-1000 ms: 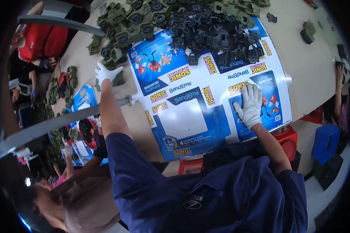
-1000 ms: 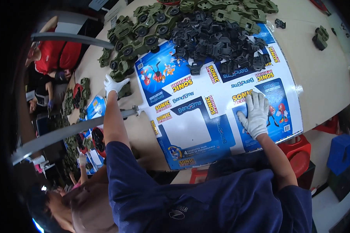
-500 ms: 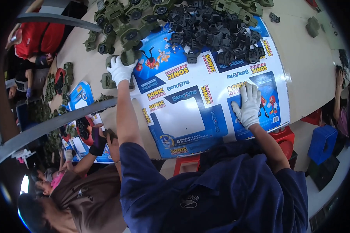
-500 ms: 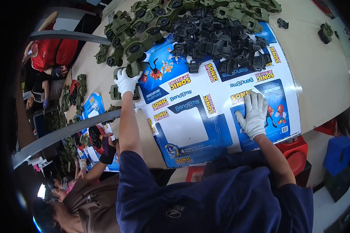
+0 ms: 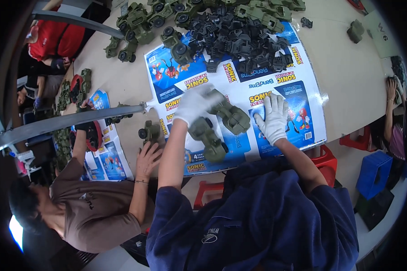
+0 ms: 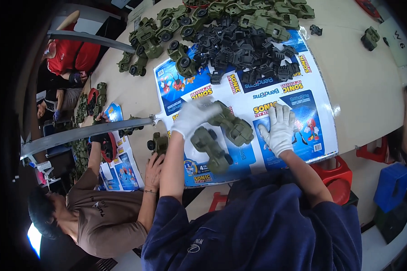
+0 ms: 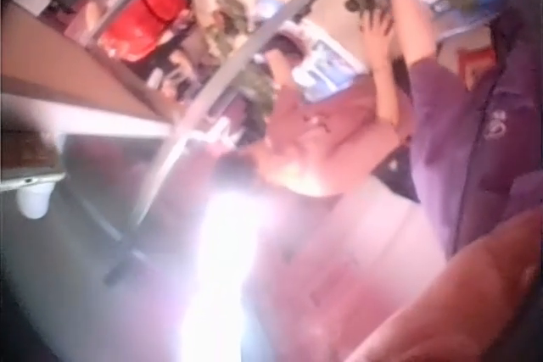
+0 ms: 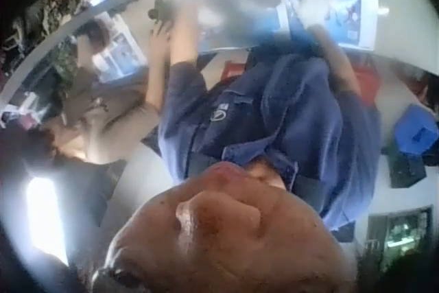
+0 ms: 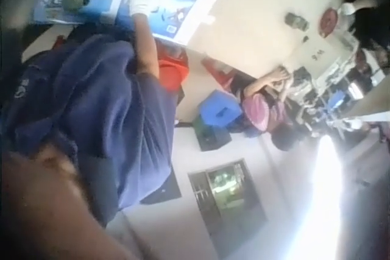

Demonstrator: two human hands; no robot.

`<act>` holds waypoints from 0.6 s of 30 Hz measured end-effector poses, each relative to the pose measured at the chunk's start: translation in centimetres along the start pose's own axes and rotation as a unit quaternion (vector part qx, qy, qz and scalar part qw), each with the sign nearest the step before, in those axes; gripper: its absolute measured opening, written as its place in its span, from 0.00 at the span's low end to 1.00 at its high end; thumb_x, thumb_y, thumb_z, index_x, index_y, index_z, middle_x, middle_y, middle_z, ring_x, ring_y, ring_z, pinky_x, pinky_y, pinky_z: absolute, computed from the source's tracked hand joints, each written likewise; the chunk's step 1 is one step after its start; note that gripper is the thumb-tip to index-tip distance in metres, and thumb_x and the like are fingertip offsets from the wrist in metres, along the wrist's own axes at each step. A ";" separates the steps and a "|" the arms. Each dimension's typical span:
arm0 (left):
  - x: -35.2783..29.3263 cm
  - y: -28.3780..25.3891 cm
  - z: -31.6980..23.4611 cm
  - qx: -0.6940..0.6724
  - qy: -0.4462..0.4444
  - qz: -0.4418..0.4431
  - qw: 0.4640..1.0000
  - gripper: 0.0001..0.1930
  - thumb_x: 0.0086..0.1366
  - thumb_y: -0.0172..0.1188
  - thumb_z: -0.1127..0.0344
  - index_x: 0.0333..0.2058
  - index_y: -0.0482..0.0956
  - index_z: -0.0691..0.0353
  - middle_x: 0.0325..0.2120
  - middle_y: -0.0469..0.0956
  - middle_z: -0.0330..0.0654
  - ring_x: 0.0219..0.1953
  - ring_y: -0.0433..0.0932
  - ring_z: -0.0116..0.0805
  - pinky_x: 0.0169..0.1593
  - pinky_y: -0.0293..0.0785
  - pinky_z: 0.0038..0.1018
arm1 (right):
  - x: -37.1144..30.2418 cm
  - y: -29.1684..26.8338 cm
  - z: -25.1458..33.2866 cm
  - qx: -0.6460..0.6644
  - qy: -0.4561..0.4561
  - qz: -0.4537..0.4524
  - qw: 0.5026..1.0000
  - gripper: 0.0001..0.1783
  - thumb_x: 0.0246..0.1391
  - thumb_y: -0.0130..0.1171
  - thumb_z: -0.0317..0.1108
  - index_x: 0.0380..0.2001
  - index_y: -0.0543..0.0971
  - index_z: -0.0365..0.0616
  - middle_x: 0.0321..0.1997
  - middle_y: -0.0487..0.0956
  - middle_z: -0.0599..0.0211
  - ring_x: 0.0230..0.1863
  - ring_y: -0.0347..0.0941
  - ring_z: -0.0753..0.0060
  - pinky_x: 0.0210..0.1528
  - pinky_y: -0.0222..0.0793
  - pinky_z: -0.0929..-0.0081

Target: The person assembles plastic toy tanks by hand from plastic components on a production line.

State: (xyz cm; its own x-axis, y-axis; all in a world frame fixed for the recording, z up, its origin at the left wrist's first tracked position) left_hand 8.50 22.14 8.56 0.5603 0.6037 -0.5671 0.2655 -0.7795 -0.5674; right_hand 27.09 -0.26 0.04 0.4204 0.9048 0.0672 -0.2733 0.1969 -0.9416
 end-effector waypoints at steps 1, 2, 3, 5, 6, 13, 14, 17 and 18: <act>2.5 -1.8 0.9 -0.019 0.002 -0.148 0.989 0.49 0.46 0.72 0.39 0.62 0.66 0.59 0.50 0.78 0.52 0.53 0.77 0.46 0.55 0.72 0.36 | 0.0 0.0 0.0 0.011 0.000 0.001 1.000 0.39 0.44 0.65 0.49 0.56 0.68 0.39 0.62 0.64 0.54 0.66 0.54 0.44 0.68 0.44 0.45; 5.5 -3.1 2.1 -0.044 0.013 -0.288 0.956 0.47 0.48 0.71 0.39 0.61 0.67 0.60 0.44 0.82 0.51 0.48 0.81 0.42 0.52 0.74 0.33 | -0.1 0.1 0.0 0.004 0.006 -0.004 1.000 0.39 0.44 0.65 0.49 0.56 0.68 0.39 0.62 0.64 0.54 0.66 0.54 0.44 0.68 0.44 0.45; 7.5 -4.5 1.6 -0.066 -0.035 -0.304 0.950 0.45 0.49 0.71 0.40 0.60 0.68 0.62 0.44 0.81 0.52 0.47 0.81 0.41 0.51 0.74 0.34 | -0.2 0.0 -0.1 -0.001 0.010 0.003 1.000 0.39 0.44 0.65 0.49 0.56 0.68 0.39 0.62 0.64 0.54 0.66 0.54 0.44 0.68 0.44 0.45; 12.0 -7.3 4.7 -0.109 -0.041 -0.356 0.927 0.44 0.49 0.74 0.45 0.59 0.68 0.64 0.44 0.80 0.52 0.45 0.80 0.40 0.50 0.75 0.33 | -0.2 -0.4 0.2 0.001 -0.001 0.007 1.000 0.39 0.44 0.65 0.51 0.56 0.69 0.39 0.62 0.64 0.53 0.66 0.54 0.44 0.69 0.44 0.45; 14.2 -7.8 8.3 -0.131 0.000 -0.389 0.912 0.43 0.49 0.76 0.48 0.58 0.68 0.65 0.44 0.80 0.51 0.45 0.80 0.40 0.49 0.75 0.32 | -0.1 -0.4 0.5 0.002 -0.007 0.002 1.000 0.39 0.44 0.65 0.51 0.56 0.69 0.39 0.62 0.64 0.53 0.66 0.54 0.44 0.69 0.44 0.45; 14.7 -4.7 7.3 -0.425 -0.036 -0.334 0.841 0.30 0.55 0.73 0.59 0.51 0.71 0.67 0.42 0.78 0.47 0.42 0.78 0.34 0.47 0.76 0.29 | -0.3 -0.3 -0.4 0.021 0.008 0.013 1.000 0.39 0.43 0.65 0.51 0.55 0.70 0.40 0.61 0.65 0.54 0.64 0.56 0.46 0.68 0.45 0.48; 12.5 -4.2 7.2 -0.326 0.022 -0.410 0.851 0.27 0.54 0.73 0.58 0.48 0.74 0.66 0.41 0.78 0.46 0.40 0.79 0.35 0.45 0.77 0.31 | -0.1 -0.5 -0.3 0.024 0.004 0.020 1.000 0.39 0.43 0.65 0.51 0.55 0.70 0.40 0.61 0.65 0.54 0.64 0.56 0.46 0.68 0.45 0.48; 4.8 -1.8 8.1 -0.033 0.016 -0.473 0.880 0.22 0.51 0.72 0.57 0.42 0.79 0.61 0.41 0.78 0.47 0.42 0.79 0.43 0.48 0.75 0.37 | 0.0 -0.4 -0.4 0.027 0.000 0.000 1.000 0.38 0.43 0.66 0.49 0.55 0.70 0.40 0.62 0.65 0.52 0.64 0.56 0.46 0.67 0.46 0.47; 0.7 -0.5 5.3 0.062 -0.022 -0.481 0.874 0.20 0.50 0.71 0.57 0.40 0.81 0.58 0.41 0.77 0.47 0.43 0.79 0.45 0.49 0.74 0.39 | 0.1 -0.6 -0.5 0.020 0.007 0.006 1.000 0.37 0.44 0.66 0.49 0.55 0.70 0.40 0.62 0.65 0.53 0.64 0.56 0.45 0.67 0.46 0.47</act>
State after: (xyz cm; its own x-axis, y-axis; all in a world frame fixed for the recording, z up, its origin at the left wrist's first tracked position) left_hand 4.58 23.80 5.29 0.0931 0.9777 0.1880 0.5082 0.1157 -0.8534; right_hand 27.69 -0.51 0.43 0.4290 0.9018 0.0512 -0.3118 0.2011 -0.9286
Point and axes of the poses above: each hand's wrist, its own x-axis towards the middle knuckle, its own y-axis out of the palm, z = x × y, the point moved 1 cm from there along x, towards the middle knuckle
